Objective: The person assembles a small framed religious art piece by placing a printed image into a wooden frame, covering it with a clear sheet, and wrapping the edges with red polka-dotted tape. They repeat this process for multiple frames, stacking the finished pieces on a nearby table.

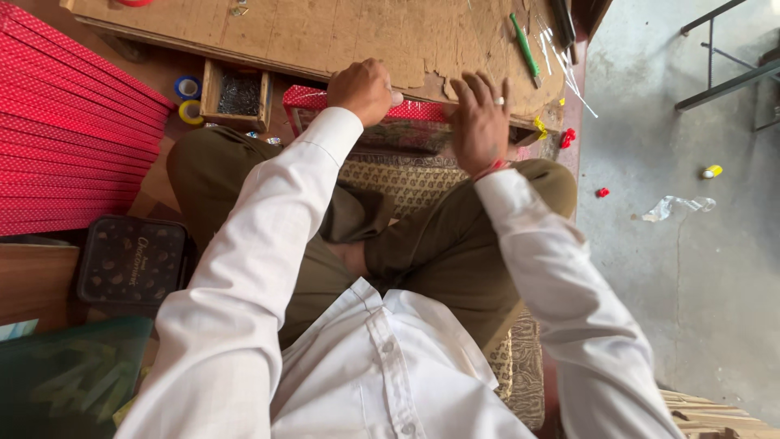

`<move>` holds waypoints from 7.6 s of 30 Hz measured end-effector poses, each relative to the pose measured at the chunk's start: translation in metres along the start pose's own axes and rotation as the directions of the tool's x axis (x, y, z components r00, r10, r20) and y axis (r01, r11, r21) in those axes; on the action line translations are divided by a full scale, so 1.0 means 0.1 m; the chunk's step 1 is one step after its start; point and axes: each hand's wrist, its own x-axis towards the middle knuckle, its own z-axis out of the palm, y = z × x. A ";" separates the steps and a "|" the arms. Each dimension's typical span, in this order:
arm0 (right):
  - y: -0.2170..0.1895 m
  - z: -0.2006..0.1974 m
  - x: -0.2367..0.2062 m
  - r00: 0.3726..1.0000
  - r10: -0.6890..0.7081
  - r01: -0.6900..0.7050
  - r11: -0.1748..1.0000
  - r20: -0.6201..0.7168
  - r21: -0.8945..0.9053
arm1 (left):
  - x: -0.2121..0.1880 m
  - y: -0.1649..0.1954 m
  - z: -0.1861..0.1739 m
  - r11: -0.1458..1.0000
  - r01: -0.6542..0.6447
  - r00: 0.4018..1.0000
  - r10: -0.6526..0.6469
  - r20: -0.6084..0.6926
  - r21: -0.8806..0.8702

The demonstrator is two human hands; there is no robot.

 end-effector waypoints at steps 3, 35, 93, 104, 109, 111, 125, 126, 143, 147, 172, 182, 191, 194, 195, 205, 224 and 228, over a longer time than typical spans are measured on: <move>-0.46 -0.17 -0.11 0.995 -0.067 0.033 0.929 0.079 0.368 | 0.03 -0.01 0.03 0.999 -0.046 0.993 0.049 -0.105 0.029; -0.86 -0.04 -0.17 0.996 -0.044 0.010 0.921 0.080 0.388 | -0.18 -0.94 -0.83 0.889 -0.245 0.930 0.103 -0.352 -0.388; -1.07 0.30 0.48 0.981 -0.119 0.048 0.914 0.153 0.404 | -0.93 -0.53 -0.13 0.912 -0.234 0.743 0.391 -0.543 0.336; -0.37 -0.22 -0.19 0.995 0.053 -0.027 0.956 -0.082 0.291 | -0.49 -0.06 0.61 0.707 -0.599 0.640 0.705 -0.306 0.377; -0.26 -0.17 -0.09 0.997 0.065 -0.047 0.935 -0.040 0.351 | -0.35 0.10 0.61 0.780 -0.543 0.685 0.626 -0.374 0.311; -0.19 -0.13 -0.03 0.992 0.096 -0.120 0.907 0.081 0.404 | -0.31 0.13 0.58 0.808 -0.524 0.723 0.589 -0.362 0.269; 0.55 -0.03 -0.01 0.885 0.366 -0.430 0.408 0.287 0.805 | -0.28 0.23 0.47 0.779 -0.557 0.701 0.627 -0.339 0.289; 0.59 0.01 -0.09 0.761 0.581 -0.491 0.225 0.288 0.842 | -0.27 0.26 0.52 0.780 -0.586 0.706 0.625 -0.333 0.221; 0.34 0.33 -0.49 0.327 0.570 -0.502 -0.571 0.754 0.650 | -0.21 1.00 0.68 0.943 -0.331 0.935 0.331 -0.128 0.022; 0.27 0.38 -0.50 0.422 0.611 -0.462 -0.490 0.669 0.739 | -0.21 0.99 0.72 0.942 -0.329 0.923 0.336 -0.188 0.067; -0.05 -0.02 0.11 0.980 -0.133 0.054 0.890 0.146 0.452 | -0.79 -1.19 -0.51 0.960 -0.274 0.841 0.211 -0.498 -0.057; 0.28 0.11 0.65 0.854 0.248 -0.520 0.399 0.457 0.755 | -0.47 -1.20 -0.25 0.745 -0.423 0.579 -0.216 -0.786 -0.516; 0.26 0.71 0.38 0.426 0.364 -0.658 -0.504 0.828 0.560 | -0.61 -0.99 0.48 -0.072 0.064 0.968 -0.237 0.079 -0.995; 0.17 0.86 0.06 0.353 0.321 -0.651 -0.590 0.879 0.477 | -0.49 -1.16 0.45 -0.056 0.109 0.943 -0.311 0.121 -0.992; 0.13 0.90 -0.05 0.345 0.319 -0.649 -0.598 0.883 0.470 | -0.43 -1.20 0.43 -0.048 0.107 0.939 -0.322 0.116 -0.993; -0.06 1.15 -0.32 0.194 0.367 -0.609 -0.682 0.910 0.405 | 0.05 -1.16 0.43 -0.011 0.115 0.913 -0.392 0.110 -0.993; -0.09 1.20 -0.30 0.239 0.424 -0.546 -0.685 0.873 0.483 | -0.38 0.02 1.30 0.958 -0.249 0.964 0.259 -0.054 0.139; -0.11 1.15 -0.24 0.217 0.447 -0.565 -0.668 0.868 0.485 | -0.35 -0.03 1.25 0.946 -0.288 0.940 0.309 -0.145 0.147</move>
